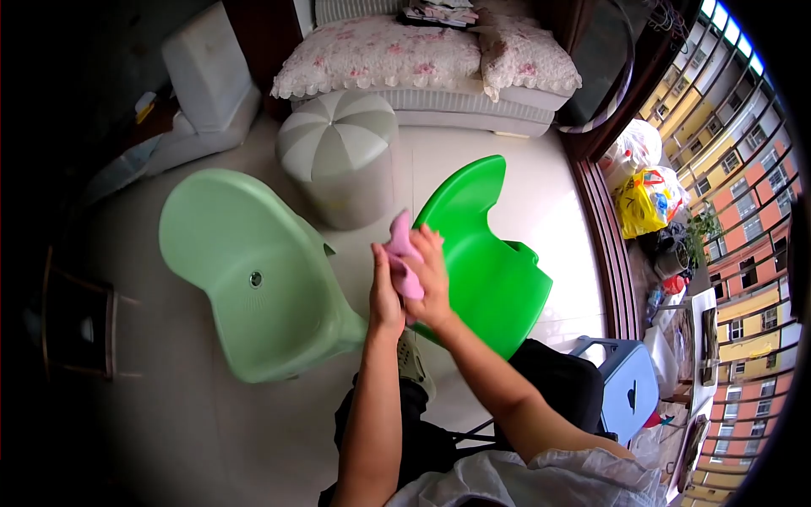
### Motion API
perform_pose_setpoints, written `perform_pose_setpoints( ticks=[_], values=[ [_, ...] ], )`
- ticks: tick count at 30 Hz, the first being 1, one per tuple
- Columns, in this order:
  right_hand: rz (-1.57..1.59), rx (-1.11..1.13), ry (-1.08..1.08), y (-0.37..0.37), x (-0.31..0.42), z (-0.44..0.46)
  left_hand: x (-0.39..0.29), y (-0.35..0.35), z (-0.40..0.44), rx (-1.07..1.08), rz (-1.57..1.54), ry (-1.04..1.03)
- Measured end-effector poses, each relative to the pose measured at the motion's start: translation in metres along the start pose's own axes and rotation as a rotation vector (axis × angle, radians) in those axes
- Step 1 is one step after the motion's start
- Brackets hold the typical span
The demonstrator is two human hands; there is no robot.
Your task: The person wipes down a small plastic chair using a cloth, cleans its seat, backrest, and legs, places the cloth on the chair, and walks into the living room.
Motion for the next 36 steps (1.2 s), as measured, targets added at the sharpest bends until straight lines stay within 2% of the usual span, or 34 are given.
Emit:
perform_pose_setpoints(
  ticks=[1,3,4,7,8,10,11,14,16,18,20,22,24,25,28,30,36],
  values=[
    [-0.05,0.051,0.069,0.006,-0.015,0.014,0.007,0.009,0.009,-0.024,0.127,-0.048],
    [-0.202,0.012,0.097,0.009,-0.063,0.026,0.0,0.003,0.004,-0.053,0.401,-0.119],
    [-0.277,-0.021,0.032,0.017,-0.088,0.034,0.001,0.003,0.0,-0.052,0.414,-0.03],
    [-0.528,-0.191,-0.111,0.046,-0.163,0.037,-0.006,-0.011,-0.007,-0.082,0.365,-0.042],
    [-0.287,-0.377,-0.295,0.054,-0.181,0.033,-0.006,-0.011,-0.007,-0.082,0.381,-0.04],
    [-0.162,-0.541,-0.586,0.056,-0.189,0.024,-0.006,-0.01,-0.006,-0.084,0.392,-0.037],
    [-0.114,-0.557,-0.633,0.05,-0.2,0.009,-0.005,-0.009,-0.006,-0.075,0.401,-0.036],
    [0.053,-0.665,-0.74,0.02,-0.16,-0.015,-0.004,-0.008,-0.004,-0.066,0.413,-0.043],
    [0.081,-0.514,-0.883,-0.01,-0.119,-0.05,-0.002,-0.007,-0.003,-0.065,0.416,-0.049],
    [0.297,-0.407,-0.968,-0.013,-0.043,-0.051,-0.001,-0.004,-0.001,-0.056,0.394,-0.047],
    [0.417,-0.402,-0.948,-0.013,0.007,-0.069,-0.002,-0.009,-0.005,-0.055,0.356,-0.057],
    [0.401,-0.314,-1.035,-0.009,0.035,-0.101,-0.002,-0.008,-0.003,-0.069,0.383,-0.045],
    [0.484,-0.215,-1.031,-0.001,0.041,-0.121,-0.003,-0.007,-0.003,-0.052,0.423,-0.059],
    [0.497,-0.242,-1.048,0.004,0.038,-0.122,-0.002,-0.007,-0.003,-0.048,0.433,-0.076],
    [0.674,-0.379,-1.272,0.018,0.012,-0.116,-0.003,-0.004,-0.001,-0.024,0.47,-0.091],
    [0.7,-0.589,-1.289,0.032,-0.012,-0.116,-0.002,-0.001,0.0,0.032,0.421,-0.07],
    [0.663,-0.818,-1.282,0.098,-0.043,-0.107,-0.003,0.019,-0.006,0.109,0.396,-0.017]
  ],
)
Point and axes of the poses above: each hand's wrist, its own z-axis towards the middle knuckle, its own y-axis out of the back of the hand, x = y × z, the point moved 3 cm from there along z, towards the middle knuckle, and after that the axes turned 15 degrees about y, right-handed, at the moved point
